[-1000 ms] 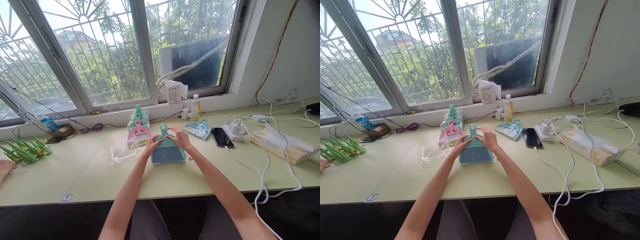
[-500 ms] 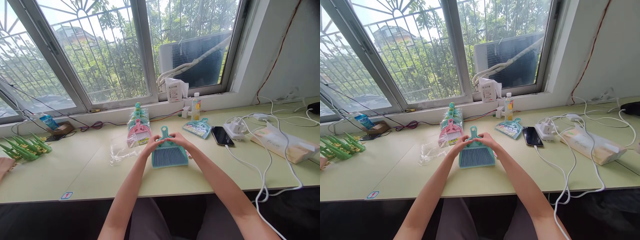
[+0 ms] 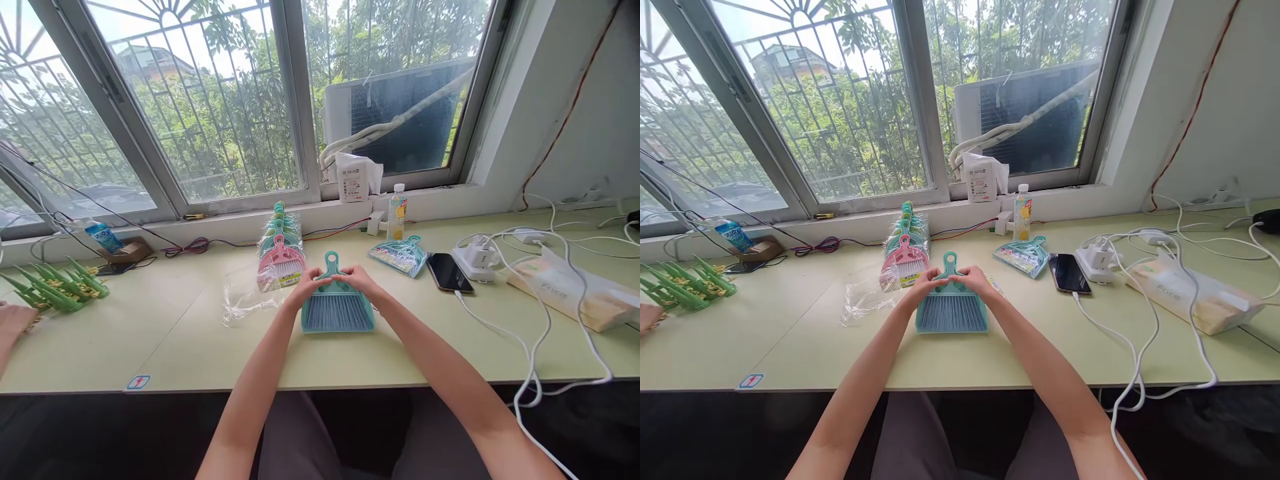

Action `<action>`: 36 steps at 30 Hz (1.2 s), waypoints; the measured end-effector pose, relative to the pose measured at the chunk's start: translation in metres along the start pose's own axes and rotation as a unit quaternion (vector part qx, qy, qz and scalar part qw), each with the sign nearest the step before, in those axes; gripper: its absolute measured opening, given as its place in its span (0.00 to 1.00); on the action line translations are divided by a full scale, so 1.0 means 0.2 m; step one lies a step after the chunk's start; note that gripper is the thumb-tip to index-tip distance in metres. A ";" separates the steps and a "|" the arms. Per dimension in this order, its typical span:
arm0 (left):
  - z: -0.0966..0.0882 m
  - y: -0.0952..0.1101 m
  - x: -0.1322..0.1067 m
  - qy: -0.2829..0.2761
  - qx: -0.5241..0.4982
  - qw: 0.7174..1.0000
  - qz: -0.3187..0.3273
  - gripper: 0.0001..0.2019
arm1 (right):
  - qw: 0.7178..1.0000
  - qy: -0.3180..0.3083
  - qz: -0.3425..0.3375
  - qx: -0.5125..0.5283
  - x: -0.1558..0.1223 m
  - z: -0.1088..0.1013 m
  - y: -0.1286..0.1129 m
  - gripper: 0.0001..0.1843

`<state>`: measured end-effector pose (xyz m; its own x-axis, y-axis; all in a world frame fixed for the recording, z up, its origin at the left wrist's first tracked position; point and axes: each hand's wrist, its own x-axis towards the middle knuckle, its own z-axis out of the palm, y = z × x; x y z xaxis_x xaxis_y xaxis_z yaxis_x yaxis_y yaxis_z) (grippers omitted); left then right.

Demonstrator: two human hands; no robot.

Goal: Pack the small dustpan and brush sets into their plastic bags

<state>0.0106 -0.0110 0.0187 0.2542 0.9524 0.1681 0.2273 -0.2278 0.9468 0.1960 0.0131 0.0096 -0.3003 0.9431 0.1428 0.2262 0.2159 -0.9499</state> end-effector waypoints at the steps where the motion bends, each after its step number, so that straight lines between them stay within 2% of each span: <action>1: 0.00 0.00 0.00 0.003 -0.001 1.000 0.000 0.20 | 1.000 -0.001 0.000 0.004 0.00 0.00 0.00 0.30; 6: -0.01 0.03 -0.01 0.018 -0.024 0.999 -0.027 0.19 | 1.000 0.003 -0.001 0.017 -0.02 0.01 -0.02 0.29; 10: -0.06 0.01 -0.03 -0.041 -0.054 0.994 -0.086 0.20 | 0.998 0.035 0.016 0.040 -0.01 -0.01 -0.01 0.29; 13: -0.08 -0.04 -0.03 -0.072 -0.075 0.990 -0.100 0.20 | 0.995 0.014 0.048 0.085 0.02 -0.08 0.01 0.31; 15: -0.09 -0.07 -0.01 -0.058 -0.095 0.989 -0.096 0.20 | 0.995 -0.007 0.060 0.084 0.03 -0.14 0.03 0.29; 18: -0.09 -0.12 0.02 -0.019 -0.135 0.986 -0.098 0.21 | 0.999 -0.022 0.039 0.017 0.04 -0.24 0.08 0.21; 21: -0.11 -0.15 0.05 0.045 -0.181 0.978 -0.097 0.23 | 0.995 -0.079 0.011 -0.054 0.03 -0.31 0.14 0.18; 23: -0.14 -0.18 0.07 0.084 -0.202 0.972 -0.091 0.24 | 0.991 -0.089 0.006 -0.104 0.03 -0.33 0.16 0.18; 29: -0.17 -0.22 0.09 0.137 -0.227 0.959 -0.103 0.24 | 0.974 -0.055 0.035 -0.217 0.05 -0.40 0.18 0.24; 33: -0.17 -0.21 0.08 0.151 -0.225 0.956 -0.110 0.23 | 0.938 0.035 0.052 -0.341 0.06 -0.48 0.23 0.23; 36: -0.15 -0.19 0.08 0.149 -0.225 0.957 -0.106 0.23 | 0.929 0.019 0.041 -0.367 0.07 -0.51 0.27 0.20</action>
<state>-0.0231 0.0195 -0.0069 -0.0469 0.9983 -0.0344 -0.2004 0.0244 0.9794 0.2982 0.0639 -0.0105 -0.2248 0.9691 0.1019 0.8215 0.2447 -0.5150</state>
